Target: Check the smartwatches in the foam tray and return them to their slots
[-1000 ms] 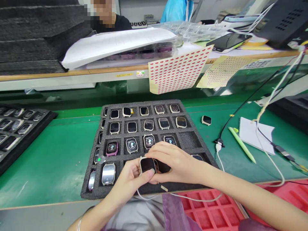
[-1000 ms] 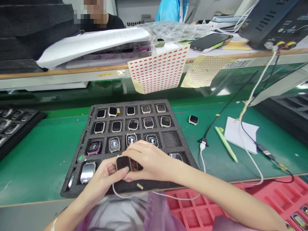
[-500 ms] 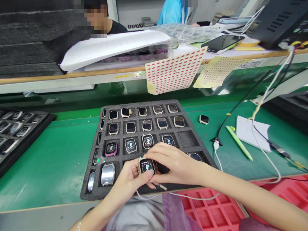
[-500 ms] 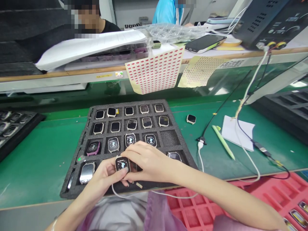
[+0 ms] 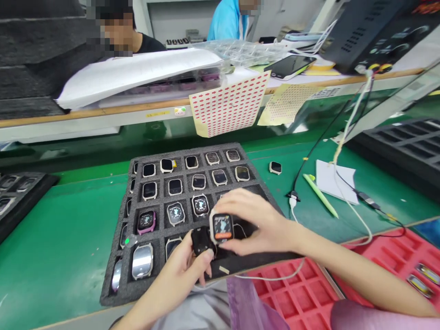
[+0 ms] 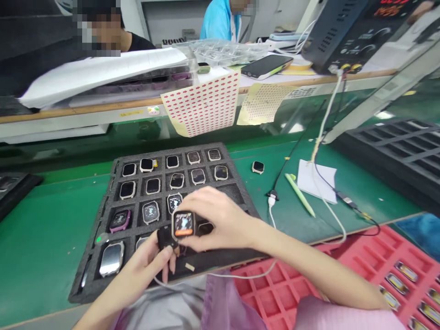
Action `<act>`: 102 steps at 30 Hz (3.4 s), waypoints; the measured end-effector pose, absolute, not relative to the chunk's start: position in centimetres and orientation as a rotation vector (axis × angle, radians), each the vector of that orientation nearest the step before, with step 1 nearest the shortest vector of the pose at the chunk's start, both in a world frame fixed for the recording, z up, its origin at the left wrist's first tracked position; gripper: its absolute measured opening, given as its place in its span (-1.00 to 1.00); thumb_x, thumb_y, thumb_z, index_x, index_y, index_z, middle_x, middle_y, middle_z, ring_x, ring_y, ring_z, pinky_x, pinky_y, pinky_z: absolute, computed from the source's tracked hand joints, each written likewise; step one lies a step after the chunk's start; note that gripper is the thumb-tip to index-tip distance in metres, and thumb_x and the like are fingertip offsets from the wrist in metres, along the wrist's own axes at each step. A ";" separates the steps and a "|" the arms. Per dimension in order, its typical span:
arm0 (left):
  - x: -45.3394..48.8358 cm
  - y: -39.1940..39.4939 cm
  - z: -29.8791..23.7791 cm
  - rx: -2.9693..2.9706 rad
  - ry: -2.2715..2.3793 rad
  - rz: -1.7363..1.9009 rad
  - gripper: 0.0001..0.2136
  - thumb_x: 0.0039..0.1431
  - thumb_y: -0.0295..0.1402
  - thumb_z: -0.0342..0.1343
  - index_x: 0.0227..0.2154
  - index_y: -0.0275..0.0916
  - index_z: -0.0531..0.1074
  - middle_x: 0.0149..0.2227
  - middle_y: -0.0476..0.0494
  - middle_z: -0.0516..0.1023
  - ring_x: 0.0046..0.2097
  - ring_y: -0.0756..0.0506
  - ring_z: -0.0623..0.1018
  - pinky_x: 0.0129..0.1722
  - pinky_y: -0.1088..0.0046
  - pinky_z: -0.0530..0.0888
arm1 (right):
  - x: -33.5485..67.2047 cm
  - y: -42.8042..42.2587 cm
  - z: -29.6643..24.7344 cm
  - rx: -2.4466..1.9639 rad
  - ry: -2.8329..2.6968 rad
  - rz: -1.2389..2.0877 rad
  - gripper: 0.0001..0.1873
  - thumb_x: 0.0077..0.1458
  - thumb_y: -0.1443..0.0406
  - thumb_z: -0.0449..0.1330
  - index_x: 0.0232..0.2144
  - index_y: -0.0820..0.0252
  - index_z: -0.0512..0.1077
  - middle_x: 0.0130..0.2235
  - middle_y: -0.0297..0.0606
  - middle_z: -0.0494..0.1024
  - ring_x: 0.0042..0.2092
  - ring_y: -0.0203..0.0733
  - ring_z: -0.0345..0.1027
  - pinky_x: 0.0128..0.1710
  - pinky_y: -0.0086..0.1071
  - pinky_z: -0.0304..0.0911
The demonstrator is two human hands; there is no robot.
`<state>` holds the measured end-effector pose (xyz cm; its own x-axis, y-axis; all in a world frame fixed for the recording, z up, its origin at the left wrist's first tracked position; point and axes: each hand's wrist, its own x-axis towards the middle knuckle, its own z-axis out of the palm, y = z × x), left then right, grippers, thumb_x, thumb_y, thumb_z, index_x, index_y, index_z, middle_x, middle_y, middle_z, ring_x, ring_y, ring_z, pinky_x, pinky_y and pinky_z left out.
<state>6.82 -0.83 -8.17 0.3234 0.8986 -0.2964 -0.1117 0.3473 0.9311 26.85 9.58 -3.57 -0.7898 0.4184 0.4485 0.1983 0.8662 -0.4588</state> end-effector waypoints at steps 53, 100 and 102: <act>7.0 -0.4 -7.7 0.884 0.899 0.959 -0.68 0.02 -0.36 0.27 -0.12 -0.26 0.44 -0.14 -0.16 0.56 -0.08 -0.16 0.51 -0.05 0.36 0.43 | 24.5 5.7 -3.5 -0.586 -2.735 0.313 -0.72 0.07 0.34 0.20 -0.14 0.36 0.40 -0.02 0.08 0.46 -0.08 0.05 0.39 -0.09 -0.09 0.32; 6.1 0.7 -8.3 0.619 0.850 0.833 -0.69 0.09 -0.16 0.19 -0.52 -0.34 0.34 -0.72 -0.11 0.47 -0.77 0.09 0.33 -0.82 0.74 0.15 | 23.5 6.4 -5.5 -0.785 -2.417 1.023 -0.69 0.08 0.26 0.26 -0.13 0.26 0.37 -0.36 -0.33 0.42 -0.36 -0.25 0.33 -0.33 -0.40 0.24; 6.1 0.8 -8.3 0.594 0.819 0.850 -0.68 0.12 -0.17 0.16 -0.51 -0.38 0.39 -0.66 -0.17 0.51 -0.73 0.06 0.41 -0.82 0.74 0.21 | 23.3 6.4 -5.4 -0.794 -2.378 1.088 -0.71 0.11 0.26 0.25 -0.13 0.26 0.38 -0.42 -0.37 0.42 -0.41 -0.27 0.34 -0.35 -0.41 0.24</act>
<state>6.12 0.79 -8.34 0.3992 0.8331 -0.3830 -0.4133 0.5363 0.7359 23.29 6.39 -5.43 -0.7558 0.6429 0.1242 0.3265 0.5344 -0.7796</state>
